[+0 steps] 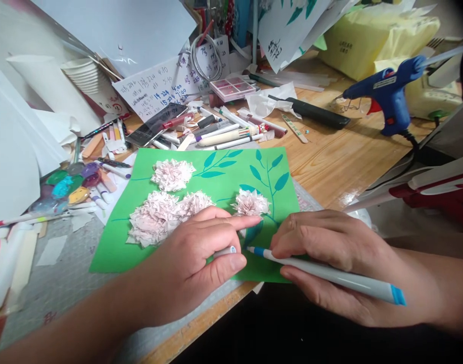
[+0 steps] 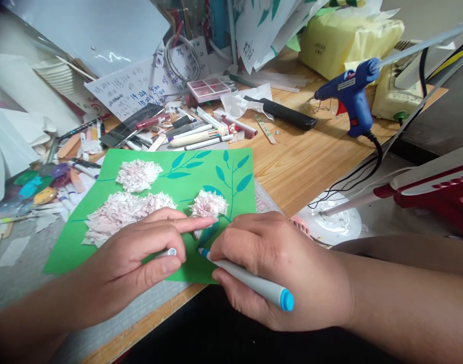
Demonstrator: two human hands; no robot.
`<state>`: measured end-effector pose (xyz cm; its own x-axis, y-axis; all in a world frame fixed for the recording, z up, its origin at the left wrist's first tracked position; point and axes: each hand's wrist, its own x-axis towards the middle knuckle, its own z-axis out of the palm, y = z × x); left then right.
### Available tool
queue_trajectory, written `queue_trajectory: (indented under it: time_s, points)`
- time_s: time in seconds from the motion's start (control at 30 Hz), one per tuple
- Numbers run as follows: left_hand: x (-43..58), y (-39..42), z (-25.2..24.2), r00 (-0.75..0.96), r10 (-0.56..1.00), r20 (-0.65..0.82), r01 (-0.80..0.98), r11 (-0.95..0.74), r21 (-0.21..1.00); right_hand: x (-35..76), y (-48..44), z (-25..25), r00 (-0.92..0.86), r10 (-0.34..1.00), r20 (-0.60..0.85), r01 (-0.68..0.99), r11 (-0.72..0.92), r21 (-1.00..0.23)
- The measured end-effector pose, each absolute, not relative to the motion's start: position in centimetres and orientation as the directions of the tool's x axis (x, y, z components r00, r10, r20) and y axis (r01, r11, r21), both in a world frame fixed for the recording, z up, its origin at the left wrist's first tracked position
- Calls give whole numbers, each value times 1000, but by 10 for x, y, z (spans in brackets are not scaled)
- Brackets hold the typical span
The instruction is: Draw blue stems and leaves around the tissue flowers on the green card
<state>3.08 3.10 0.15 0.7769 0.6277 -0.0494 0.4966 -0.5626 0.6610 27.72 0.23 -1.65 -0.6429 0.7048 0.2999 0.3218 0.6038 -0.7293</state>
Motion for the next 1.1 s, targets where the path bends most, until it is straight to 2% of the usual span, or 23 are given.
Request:
queue_trajectory:
  time_s: [0.23,0.53,0.73,0.9,1.1]
  points:
    - [31,32,-1,770,635,-61,500,-542,675,287,6,-14,-598,747,291,363,576,-733]
    - [30,32,0,771,633,-70,509,-545,666,295,11,-22,-451,815,364,437,557,-706]
    - [31,31,0,770,635,-69,509,-544,667,293,13,-16,-549,770,326,402,585,-704]
    - [28,30,-1,771,634,-59,499,-544,674,292,12,-18,-476,801,364,434,574,-694]
    - [32,32,1,770,637,-44,498,-556,665,282,8,-12,-626,716,310,337,606,-721]
